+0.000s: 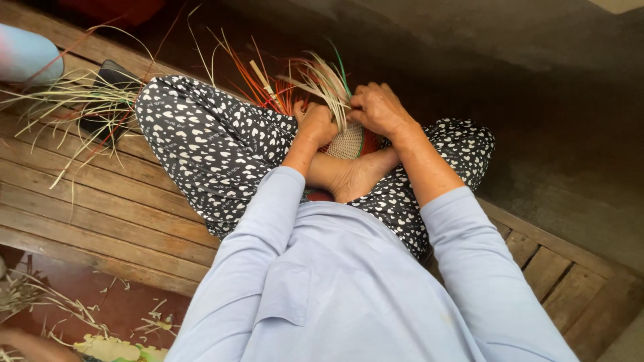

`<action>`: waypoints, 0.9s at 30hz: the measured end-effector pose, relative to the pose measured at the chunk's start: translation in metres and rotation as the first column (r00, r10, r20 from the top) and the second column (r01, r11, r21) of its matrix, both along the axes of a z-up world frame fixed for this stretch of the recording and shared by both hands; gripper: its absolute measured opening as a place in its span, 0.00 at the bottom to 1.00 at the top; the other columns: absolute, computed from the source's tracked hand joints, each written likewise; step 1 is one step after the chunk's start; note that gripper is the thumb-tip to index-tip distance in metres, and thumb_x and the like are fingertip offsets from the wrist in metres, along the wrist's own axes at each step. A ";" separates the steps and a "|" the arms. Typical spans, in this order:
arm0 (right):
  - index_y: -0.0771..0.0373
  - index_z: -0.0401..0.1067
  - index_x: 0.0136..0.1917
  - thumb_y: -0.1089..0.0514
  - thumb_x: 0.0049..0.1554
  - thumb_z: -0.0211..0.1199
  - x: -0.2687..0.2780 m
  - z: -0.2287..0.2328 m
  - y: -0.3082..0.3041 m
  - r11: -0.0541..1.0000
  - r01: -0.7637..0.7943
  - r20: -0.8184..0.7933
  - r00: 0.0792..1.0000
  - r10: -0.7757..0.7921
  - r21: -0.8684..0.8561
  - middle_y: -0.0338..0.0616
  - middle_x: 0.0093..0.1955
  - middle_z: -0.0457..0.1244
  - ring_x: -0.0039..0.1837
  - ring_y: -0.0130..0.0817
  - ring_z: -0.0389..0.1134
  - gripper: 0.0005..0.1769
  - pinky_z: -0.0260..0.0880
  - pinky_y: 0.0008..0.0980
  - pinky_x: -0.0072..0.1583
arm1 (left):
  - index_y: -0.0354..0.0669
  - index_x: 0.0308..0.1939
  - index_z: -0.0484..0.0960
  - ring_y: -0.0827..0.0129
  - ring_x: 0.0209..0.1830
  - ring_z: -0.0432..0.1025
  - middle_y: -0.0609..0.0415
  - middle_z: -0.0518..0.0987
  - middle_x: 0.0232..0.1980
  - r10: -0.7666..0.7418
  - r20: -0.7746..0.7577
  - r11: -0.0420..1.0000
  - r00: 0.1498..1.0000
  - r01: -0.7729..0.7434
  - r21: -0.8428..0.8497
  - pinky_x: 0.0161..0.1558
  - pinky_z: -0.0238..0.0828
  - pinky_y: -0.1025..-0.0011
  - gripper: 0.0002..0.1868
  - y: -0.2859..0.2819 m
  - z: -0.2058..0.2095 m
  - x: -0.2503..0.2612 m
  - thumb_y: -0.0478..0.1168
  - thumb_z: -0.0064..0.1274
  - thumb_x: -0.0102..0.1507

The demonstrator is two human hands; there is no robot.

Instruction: Weaving thin fibers into a circular base to create a basket or mat

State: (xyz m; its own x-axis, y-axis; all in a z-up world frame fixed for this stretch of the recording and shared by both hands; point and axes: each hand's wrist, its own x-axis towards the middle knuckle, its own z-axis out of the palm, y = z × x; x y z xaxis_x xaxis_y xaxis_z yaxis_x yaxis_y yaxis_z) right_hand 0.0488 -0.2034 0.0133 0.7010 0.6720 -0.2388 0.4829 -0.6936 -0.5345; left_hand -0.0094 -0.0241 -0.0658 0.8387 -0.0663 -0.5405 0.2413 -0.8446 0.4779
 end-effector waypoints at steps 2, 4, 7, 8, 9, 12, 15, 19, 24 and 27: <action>0.52 0.78 0.41 0.47 0.56 0.70 0.005 -0.013 0.010 1.000 0.001 0.036 0.999 -0.002 0.017 0.40 0.46 0.66 0.52 0.46 0.66 0.09 0.62 0.44 0.57 | 0.42 0.37 0.87 0.60 0.64 0.69 0.48 0.85 0.44 0.029 0.038 0.999 0.999 -0.028 -0.026 0.75 0.27 0.42 0.17 -0.004 0.045 0.001 0.50 0.50 0.58; 0.52 0.76 0.39 0.46 0.56 0.70 0.009 -0.022 0.014 0.999 0.001 0.071 0.997 -0.004 0.033 0.38 0.45 0.67 0.51 0.43 0.66 0.11 0.62 0.43 0.57 | 0.42 0.38 0.87 0.61 0.65 0.68 0.48 0.85 0.44 0.060 0.074 0.997 0.995 -0.056 -0.053 0.76 0.26 0.43 0.18 -0.005 0.044 0.001 0.51 0.51 0.58; 0.52 0.76 0.39 0.41 0.58 0.69 0.006 -0.017 0.010 0.995 0.090 0.010 0.996 -0.091 0.040 0.37 0.44 0.67 0.50 0.43 0.67 0.15 0.62 0.43 0.55 | 0.44 0.31 0.84 0.59 0.56 0.74 0.49 0.84 0.36 0.181 0.120 0.977 0.976 -0.164 -0.137 0.77 0.30 0.44 0.11 -0.004 0.009 -0.002 0.45 0.51 0.56; 0.53 0.77 0.40 0.43 0.57 0.69 0.002 -0.008 0.009 0.997 0.076 -0.012 0.997 -0.076 0.031 0.38 0.44 0.67 0.51 0.44 0.68 0.14 0.63 0.44 0.55 | 0.41 0.28 0.84 0.58 0.54 0.77 0.46 0.85 0.35 0.172 0.103 0.980 0.980 -0.160 -0.118 0.78 0.30 0.48 0.12 -0.002 0.019 -0.001 0.43 0.49 0.55; 0.54 0.78 0.41 0.44 0.56 0.70 -0.002 0.000 0.008 0.998 0.062 -0.034 0.998 -0.061 0.023 0.39 0.45 0.68 0.51 0.45 0.68 0.12 0.63 0.46 0.56 | 0.37 0.25 0.84 0.58 0.53 0.80 0.44 0.86 0.35 0.164 0.086 0.983 0.983 -0.155 -0.099 0.80 0.31 0.52 0.13 0.000 0.029 0.000 0.41 0.47 0.55; 0.51 0.75 0.39 0.41 0.58 0.68 -0.009 -0.001 0.002 0.993 0.079 -0.122 0.990 -0.069 0.082 0.38 0.47 0.66 0.53 0.45 0.65 0.15 0.62 0.45 0.57 | 0.34 0.25 0.85 0.56 0.53 0.80 0.43 0.86 0.35 0.151 0.070 0.986 0.986 -0.144 -0.088 0.80 0.32 0.54 0.16 0.002 0.045 0.000 0.42 0.47 0.55; 0.49 0.75 0.41 0.41 0.59 0.65 -0.014 -0.010 -0.009 0.999 0.010 -0.139 0.990 -0.003 0.052 0.38 0.49 0.64 0.55 0.45 0.64 0.13 0.61 0.44 0.59 | 0.39 0.29 0.87 0.59 0.56 0.79 0.49 0.87 0.39 0.132 0.037 0.989 0.991 -0.129 -0.067 0.79 0.30 0.50 0.17 0.001 0.026 0.004 0.44 0.44 0.52; 0.47 0.79 0.42 0.42 0.56 0.68 -0.011 -0.003 -0.015 0.999 -0.033 -0.135 0.990 0.036 0.022 0.36 0.47 0.64 0.55 0.43 0.64 0.10 0.62 0.42 0.59 | 0.48 0.34 0.88 0.62 0.60 0.77 0.55 0.87 0.42 0.097 0.019 0.994 0.995 -0.096 -0.060 0.78 0.21 0.43 0.20 -0.003 -0.010 -0.001 0.54 0.45 0.57; 0.51 0.78 0.42 0.49 0.55 0.69 0.006 0.000 0.003 0.999 0.026 -0.015 1.000 -0.026 0.039 0.40 0.46 0.65 0.52 0.46 0.65 0.06 0.62 0.44 0.56 | 0.44 0.34 0.87 0.57 0.56 0.76 0.49 0.86 0.39 0.008 0.114 1.000 0.993 -0.004 -0.030 0.75 0.32 0.41 0.15 -0.005 -0.007 -0.003 0.48 0.51 0.55; 0.51 0.78 0.41 0.47 0.54 0.69 0.010 -0.008 0.015 0.995 0.086 0.004 0.996 -0.086 0.060 0.39 0.45 0.66 0.52 0.44 0.67 0.08 0.65 0.43 0.59 | 0.42 0.36 0.86 0.56 0.55 0.76 0.47 0.85 0.39 0.133 0.160 0.986 0.978 -0.115 -0.117 0.75 0.34 0.43 0.15 -0.012 0.043 -0.002 0.47 0.50 0.56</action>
